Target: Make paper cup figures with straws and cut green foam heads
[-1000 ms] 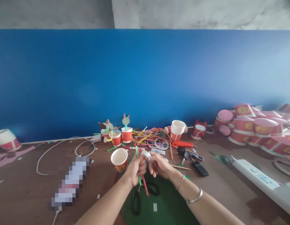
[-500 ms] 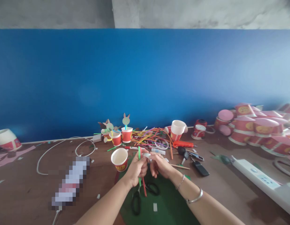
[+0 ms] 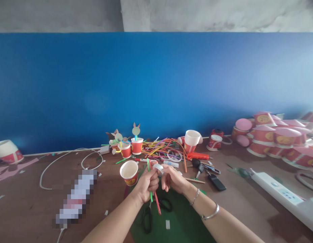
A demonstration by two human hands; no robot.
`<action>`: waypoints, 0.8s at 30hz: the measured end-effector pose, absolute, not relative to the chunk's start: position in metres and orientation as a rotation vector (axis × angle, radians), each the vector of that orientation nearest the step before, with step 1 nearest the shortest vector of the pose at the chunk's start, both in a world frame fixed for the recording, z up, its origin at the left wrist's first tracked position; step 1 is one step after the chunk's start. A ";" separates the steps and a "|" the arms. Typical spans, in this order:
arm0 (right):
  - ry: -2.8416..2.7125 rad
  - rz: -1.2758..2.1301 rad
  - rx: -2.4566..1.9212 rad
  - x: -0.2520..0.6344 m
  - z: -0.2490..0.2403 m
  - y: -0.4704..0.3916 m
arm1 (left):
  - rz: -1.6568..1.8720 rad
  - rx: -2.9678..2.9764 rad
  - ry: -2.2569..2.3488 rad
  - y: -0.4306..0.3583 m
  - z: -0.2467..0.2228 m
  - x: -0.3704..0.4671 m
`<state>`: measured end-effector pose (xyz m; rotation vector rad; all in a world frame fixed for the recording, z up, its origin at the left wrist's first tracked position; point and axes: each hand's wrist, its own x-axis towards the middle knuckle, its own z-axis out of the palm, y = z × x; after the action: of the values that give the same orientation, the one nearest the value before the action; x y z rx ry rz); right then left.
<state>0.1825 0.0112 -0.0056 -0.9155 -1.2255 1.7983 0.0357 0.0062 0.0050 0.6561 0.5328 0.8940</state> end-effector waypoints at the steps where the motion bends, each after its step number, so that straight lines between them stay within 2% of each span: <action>1: -1.225 1.800 -0.918 0.183 -0.005 0.011 | 0.896 0.654 0.538 0.006 0.006 0.035; 10: -1.271 1.678 -1.029 0.182 -0.007 0.012 | 0.892 0.918 0.696 0.001 0.008 0.039; 24: -1.223 1.777 -0.901 0.183 -0.005 0.011 | 0.902 0.770 0.599 0.003 0.005 0.039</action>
<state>0.1826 0.0114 -0.0051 -0.9010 -1.2230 1.7770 0.0386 0.0031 0.0047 0.7695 0.5989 0.9019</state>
